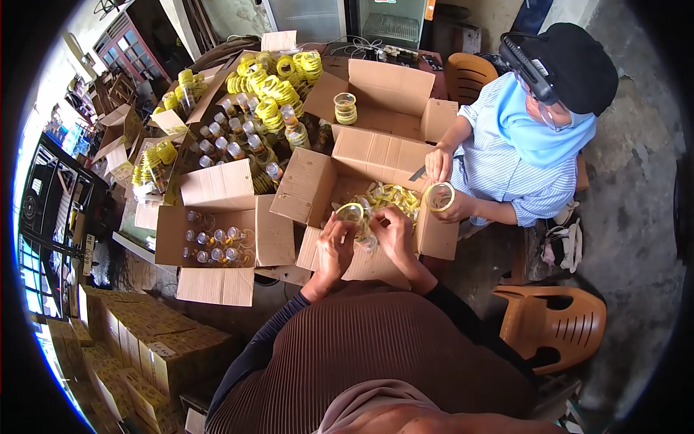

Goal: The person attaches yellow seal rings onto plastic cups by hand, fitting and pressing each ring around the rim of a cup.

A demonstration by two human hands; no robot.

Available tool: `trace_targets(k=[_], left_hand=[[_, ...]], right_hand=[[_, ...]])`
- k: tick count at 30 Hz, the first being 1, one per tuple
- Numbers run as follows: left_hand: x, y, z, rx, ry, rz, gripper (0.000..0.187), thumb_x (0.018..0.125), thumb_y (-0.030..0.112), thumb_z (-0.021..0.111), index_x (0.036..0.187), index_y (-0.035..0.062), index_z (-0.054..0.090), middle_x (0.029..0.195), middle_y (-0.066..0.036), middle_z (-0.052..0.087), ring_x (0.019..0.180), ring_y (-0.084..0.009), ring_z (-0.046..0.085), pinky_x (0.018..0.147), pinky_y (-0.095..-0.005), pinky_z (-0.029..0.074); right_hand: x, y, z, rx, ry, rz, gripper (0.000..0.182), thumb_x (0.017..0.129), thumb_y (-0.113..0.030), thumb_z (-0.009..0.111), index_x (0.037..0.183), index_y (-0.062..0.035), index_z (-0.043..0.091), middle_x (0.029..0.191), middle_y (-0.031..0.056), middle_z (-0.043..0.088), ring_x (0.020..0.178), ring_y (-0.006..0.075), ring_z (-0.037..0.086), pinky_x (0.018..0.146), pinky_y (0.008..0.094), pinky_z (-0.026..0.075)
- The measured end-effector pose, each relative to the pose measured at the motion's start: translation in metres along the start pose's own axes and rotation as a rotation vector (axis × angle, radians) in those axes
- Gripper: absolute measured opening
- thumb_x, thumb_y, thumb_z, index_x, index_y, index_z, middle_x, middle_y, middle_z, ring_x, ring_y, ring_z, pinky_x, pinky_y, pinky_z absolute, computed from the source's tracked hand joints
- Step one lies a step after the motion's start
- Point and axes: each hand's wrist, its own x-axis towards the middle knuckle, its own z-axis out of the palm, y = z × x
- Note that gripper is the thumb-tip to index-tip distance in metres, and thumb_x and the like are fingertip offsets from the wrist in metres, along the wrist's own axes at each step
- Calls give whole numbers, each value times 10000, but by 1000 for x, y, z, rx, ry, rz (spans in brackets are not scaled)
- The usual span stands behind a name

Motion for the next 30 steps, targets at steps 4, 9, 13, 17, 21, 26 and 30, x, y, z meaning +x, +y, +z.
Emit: trace_targets(k=[4,9,13,17,21,26,30], left_hand=[[1,1,0,12,-9,-105,105,815,-5,681,891,-16,610,799,-132,677,742,-311,681,1037,-447,438],[3,10,1,-84,-57,-267,174,829,21,674,978,-35,604,823,-152,688,763,-278,694,795,-361,539],[-2,1,1,-9,-56,-234,184,834,28,667,999,-33,613,847,-156,694,779,-264,696,711,-343,537],[-5,-4,1,2,-25,-184,152,837,41,672,967,-27,631,847,-155,692,778,-274,690,714,-348,534],[-5,-2,1,28,-4,-171,117,840,44,679,923,-30,643,843,-156,692,768,-283,683,708,-357,530],[-4,0,1,49,-15,-158,114,843,40,677,922,-36,644,844,-160,691,775,-285,689,708,-354,535],[-5,2,2,8,-4,-175,107,846,30,672,924,-39,644,840,-166,691,781,-285,694,713,-352,540]], right_hand=[[-7,-2,0,-63,-2,-107,92,735,10,706,778,-21,631,748,112,590,671,268,624,590,340,488],[-10,-9,-2,-158,-71,-265,162,709,18,709,824,-49,618,776,77,564,671,261,611,578,363,485],[-10,-9,-4,-147,-67,-242,174,697,23,712,823,-53,619,767,75,560,669,255,605,584,361,486],[-10,-17,-8,-154,3,-238,179,689,29,714,816,-54,619,757,68,555,686,255,598,594,361,487],[-12,-30,-13,-234,-18,-347,178,699,24,714,833,-50,622,773,65,556,713,257,601,599,364,493],[-17,-22,-9,-267,-92,-340,189,722,-4,725,871,-46,616,827,79,547,733,267,601,609,375,496],[-19,-23,-5,-293,-94,-337,173,735,-23,725,847,-46,596,828,88,529,735,273,596,614,382,494]])
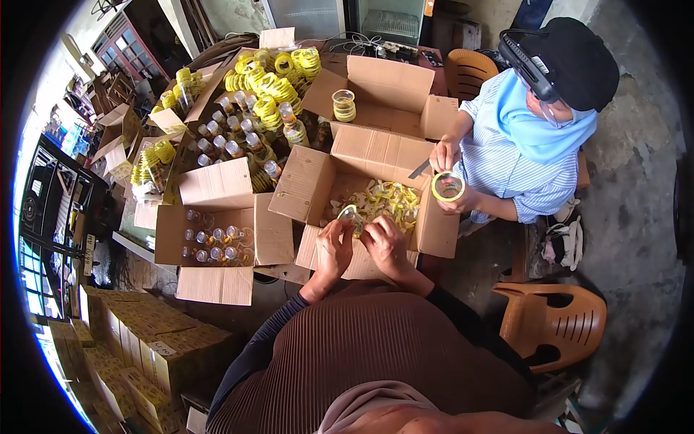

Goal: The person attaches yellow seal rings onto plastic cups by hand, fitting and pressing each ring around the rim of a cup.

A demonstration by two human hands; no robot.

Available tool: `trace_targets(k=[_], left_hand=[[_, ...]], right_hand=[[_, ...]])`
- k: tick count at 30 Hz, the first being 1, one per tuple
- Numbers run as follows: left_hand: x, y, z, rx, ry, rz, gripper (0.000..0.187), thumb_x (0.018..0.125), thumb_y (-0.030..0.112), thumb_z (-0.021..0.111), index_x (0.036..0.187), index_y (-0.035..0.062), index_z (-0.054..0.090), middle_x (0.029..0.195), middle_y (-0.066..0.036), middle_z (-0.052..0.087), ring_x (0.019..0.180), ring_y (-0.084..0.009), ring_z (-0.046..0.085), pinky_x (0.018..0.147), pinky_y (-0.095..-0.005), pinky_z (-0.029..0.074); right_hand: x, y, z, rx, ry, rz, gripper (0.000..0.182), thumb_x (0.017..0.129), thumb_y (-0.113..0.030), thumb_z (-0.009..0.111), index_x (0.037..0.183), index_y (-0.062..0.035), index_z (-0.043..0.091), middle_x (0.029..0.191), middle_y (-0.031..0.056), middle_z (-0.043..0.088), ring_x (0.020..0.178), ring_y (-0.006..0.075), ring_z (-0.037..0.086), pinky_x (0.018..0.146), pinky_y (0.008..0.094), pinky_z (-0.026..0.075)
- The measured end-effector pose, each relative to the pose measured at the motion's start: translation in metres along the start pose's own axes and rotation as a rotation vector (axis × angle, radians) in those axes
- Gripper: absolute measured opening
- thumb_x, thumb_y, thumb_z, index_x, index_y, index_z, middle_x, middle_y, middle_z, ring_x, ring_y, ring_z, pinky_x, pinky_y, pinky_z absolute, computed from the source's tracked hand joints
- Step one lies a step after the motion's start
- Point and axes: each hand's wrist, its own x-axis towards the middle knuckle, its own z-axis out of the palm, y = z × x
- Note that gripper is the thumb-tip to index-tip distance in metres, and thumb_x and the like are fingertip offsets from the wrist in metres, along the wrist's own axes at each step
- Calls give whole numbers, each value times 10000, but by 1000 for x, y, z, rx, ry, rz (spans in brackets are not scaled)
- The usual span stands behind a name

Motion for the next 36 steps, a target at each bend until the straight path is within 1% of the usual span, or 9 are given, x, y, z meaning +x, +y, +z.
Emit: trace_targets(k=[13,16,19,22,24,28,30,32,36], left_hand=[[1,2,1,32,-22,77,93,840,-42,620,931,-21,623,845,-171,666,776,-333,669,685,-369,528],[-3,0,4,8,-48,40,82,839,-47,615,916,-19,618,832,-166,660,762,-340,661,739,-384,529],[-7,-1,8,-3,-79,119,65,841,-64,596,890,-21,599,811,-155,644,745,-347,652,979,-451,472],[2,-5,8,-1,-34,129,77,838,-80,589,886,-20,588,824,-154,647,751,-351,654,1022,-462,444],[2,-8,7,9,-49,117,74,838,-70,598,896,-30,574,842,-161,656,758,-350,659,1014,-448,446],[2,-10,7,7,-49,83,107,843,-22,629,926,-50,567,843,-174,665,772,-321,670,837,-397,514],[2,-8,8,-69,-46,-72,119,843,-9,642,942,-43,584,836,-165,666,779,-308,672,759,-385,524],[2,-13,7,-41,-23,-53,121,843,4,650,942,-40,594,830,-162,667,774,-299,671,740,-377,526],[4,-10,1,7,-4,1,123,840,13,648,942,-47,618,816,-166,650,740,-291,659,671,-362,520]], right_hand=[[5,-2,6,-11,-14,52,163,759,-46,712,818,-33,561,825,117,505,729,309,595,611,415,476],[6,1,7,-61,-1,85,146,719,13,701,814,-20,594,798,123,559,705,309,603,594,397,470],[10,27,13,72,17,235,124,742,-38,715,790,-23,601,778,135,570,689,314,609,613,404,481],[10,35,12,224,20,322,83,743,-43,710,809,-30,661,770,123,602,676,300,628,609,388,488],[2,35,16,211,7,314,88,744,-46,711,818,-32,665,769,117,601,678,296,626,609,386,486],[-1,27,9,167,-43,246,81,750,-56,712,811,-35,663,772,107,589,701,292,622,620,379,485],[0,23,6,135,-68,223,78,756,-61,710,807,-39,655,779,99,580,719,292,618,632,377,488],[-1,20,6,89,-91,140,82,758,-65,708,803,-42,643,784,91,577,721,291,615,637,373,491],[0,20,4,72,33,193,126,714,-13,712,805,-50,632,793,87,581,710,283,615,618,377,493]])
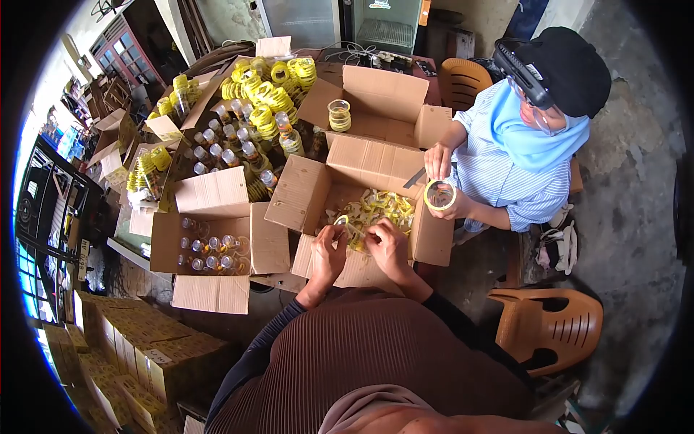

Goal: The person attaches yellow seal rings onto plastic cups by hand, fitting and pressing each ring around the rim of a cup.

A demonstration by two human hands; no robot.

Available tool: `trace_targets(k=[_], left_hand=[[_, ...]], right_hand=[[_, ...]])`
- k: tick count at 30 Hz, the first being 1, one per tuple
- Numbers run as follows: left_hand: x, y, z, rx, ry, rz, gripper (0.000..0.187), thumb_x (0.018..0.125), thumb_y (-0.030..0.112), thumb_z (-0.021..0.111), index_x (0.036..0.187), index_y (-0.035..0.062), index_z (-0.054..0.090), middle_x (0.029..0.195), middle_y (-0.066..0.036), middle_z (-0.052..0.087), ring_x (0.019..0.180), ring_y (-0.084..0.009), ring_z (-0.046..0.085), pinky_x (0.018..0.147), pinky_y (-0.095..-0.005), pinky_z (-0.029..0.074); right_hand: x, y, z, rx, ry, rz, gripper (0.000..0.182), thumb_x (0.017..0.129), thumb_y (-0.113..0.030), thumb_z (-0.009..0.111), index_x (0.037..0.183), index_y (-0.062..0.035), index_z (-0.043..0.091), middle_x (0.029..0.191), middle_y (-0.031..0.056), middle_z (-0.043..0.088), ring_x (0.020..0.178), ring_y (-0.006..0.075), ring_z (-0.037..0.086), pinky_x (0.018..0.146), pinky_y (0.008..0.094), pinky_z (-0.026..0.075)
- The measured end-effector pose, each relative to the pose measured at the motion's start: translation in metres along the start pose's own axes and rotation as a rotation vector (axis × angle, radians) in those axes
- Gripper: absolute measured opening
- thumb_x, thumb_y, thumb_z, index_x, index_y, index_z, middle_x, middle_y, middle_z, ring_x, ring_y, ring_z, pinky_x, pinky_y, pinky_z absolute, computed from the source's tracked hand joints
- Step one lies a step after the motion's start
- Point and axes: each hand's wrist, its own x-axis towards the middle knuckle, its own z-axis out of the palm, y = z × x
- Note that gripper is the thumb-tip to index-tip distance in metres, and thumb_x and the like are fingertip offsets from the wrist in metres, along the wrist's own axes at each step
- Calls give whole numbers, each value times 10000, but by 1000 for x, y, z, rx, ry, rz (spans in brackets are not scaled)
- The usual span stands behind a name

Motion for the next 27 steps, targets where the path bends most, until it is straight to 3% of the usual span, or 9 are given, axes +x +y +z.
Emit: trace_targets(k=[4,6,13,20,22,27], left_hand=[[-2,2,1,-21,3,-63,123,849,59,677,910,-37,630,798,-161,667,697,-249,662,649,-344,520],[-2,4,1,-13,12,-83,127,844,59,682,902,-43,635,786,-162,667,686,-240,667,641,-336,520],[-2,9,0,-19,26,-80,114,840,43,674,901,-45,635,790,-168,678,712,-252,687,640,-331,525],[-5,4,4,13,19,15,90,837,13,657,895,-39,610,805,-182,656,702,-299,674,613,-368,520],[-6,6,3,35,10,28,81,839,3,647,894,-37,604,807,-187,646,701,-323,667,606,-381,516],[-4,8,4,57,-9,53,87,837,-11,627,917,-27,598,822,-204,633,719,-383,640,599,-404,507]], right_hand=[[0,-13,-3,32,21,-71,184,683,25,714,823,-57,628,791,78,580,702,271,614,598,375,496],[-1,-22,-3,-8,38,-201,210,669,42,715,827,-56,616,774,67,568,686,262,608,588,374,500],[-6,-20,-2,-134,-76,-253,167,736,-33,710,856,-46,596,855,82,538,794,254,602,670,354,516],[-11,-15,6,-178,-81,-252,160,743,-27,705,840,-28,578,858,98,520,806,273,593,674,372,509],[-9,-16,9,-122,-32,-229,156,741,-17,701,786,-19,552,808,118,517,712,312,580,603,404,474],[-8,-14,11,-49,-55,-105,152,742,-28,712,767,-7,564,779,129,533,678,324,583,595,398,476]])
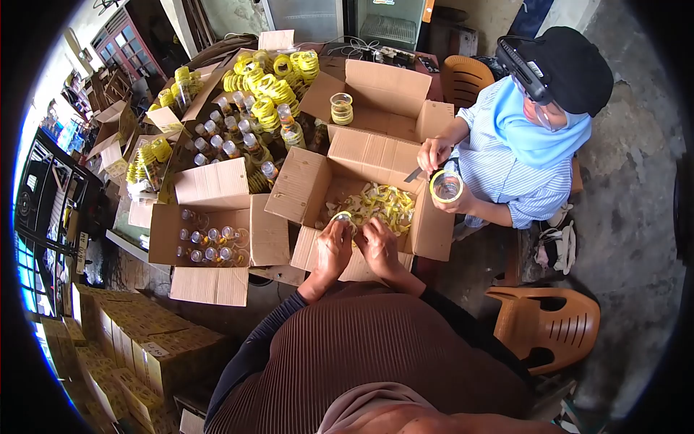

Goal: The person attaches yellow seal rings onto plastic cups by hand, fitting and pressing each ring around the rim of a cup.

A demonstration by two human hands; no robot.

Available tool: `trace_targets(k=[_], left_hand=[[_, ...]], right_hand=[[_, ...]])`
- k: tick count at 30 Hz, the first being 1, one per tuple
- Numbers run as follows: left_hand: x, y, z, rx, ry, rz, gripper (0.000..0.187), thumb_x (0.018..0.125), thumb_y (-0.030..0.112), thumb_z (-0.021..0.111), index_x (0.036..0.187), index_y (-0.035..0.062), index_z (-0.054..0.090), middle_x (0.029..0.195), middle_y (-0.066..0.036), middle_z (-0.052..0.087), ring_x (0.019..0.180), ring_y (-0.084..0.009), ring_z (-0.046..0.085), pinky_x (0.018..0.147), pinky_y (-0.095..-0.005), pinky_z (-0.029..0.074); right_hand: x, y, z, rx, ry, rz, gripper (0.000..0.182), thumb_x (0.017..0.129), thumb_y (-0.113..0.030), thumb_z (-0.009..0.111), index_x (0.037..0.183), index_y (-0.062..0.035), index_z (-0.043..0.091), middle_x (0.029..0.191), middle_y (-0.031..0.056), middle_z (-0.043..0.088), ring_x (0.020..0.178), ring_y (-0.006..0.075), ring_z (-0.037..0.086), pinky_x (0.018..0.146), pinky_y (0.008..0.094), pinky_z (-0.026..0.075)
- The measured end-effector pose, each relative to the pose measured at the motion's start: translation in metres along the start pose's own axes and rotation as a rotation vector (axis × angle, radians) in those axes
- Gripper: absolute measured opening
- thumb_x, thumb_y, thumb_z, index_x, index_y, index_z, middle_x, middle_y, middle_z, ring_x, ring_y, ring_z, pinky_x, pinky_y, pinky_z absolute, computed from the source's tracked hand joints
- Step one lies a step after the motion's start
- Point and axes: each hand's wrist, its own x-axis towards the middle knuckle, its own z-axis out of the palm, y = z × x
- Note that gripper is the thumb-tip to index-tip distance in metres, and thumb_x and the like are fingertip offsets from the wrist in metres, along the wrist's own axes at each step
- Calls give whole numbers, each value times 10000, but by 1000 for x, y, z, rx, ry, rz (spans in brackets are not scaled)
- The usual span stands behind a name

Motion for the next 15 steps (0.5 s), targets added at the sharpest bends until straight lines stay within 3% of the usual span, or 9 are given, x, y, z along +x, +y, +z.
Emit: trace_targets(k=[5,8,11,15], left_hand=[[-1,-14,3,-19,-3,-22,77,835,5,641,894,-32,607,828,-196,647,717,-342,658,627,-383,520],[0,-21,-7,-31,-8,-74,66,833,17,648,874,-30,626,824,-188,660,721,-322,665,646,-373,525],[6,-32,-19,-9,16,-139,62,824,32,654,856,-21,659,806,-176,672,721,-304,666,656,-362,523],[13,-38,-30,-69,-10,-266,68,813,51,678,844,-9,675,799,-158,676,711,-292,663,659,-347,525]], right_hand=[[-3,21,13,305,8,248,110,770,-62,724,787,6,639,752,137,628,645,270,629,589,348,489],[0,39,-3,391,-91,494,172,815,-161,713,909,-17,706,821,136,702,696,188,665,618,306,502],[-22,94,9,223,-379,509,188,811,-185,700,920,-33,709,777,116,706,687,230,682,627,326,513],[-43,82,6,200,-593,464,191,776,-164,734,902,-24,700,772,131,705,690,261,686,638,347,517]])
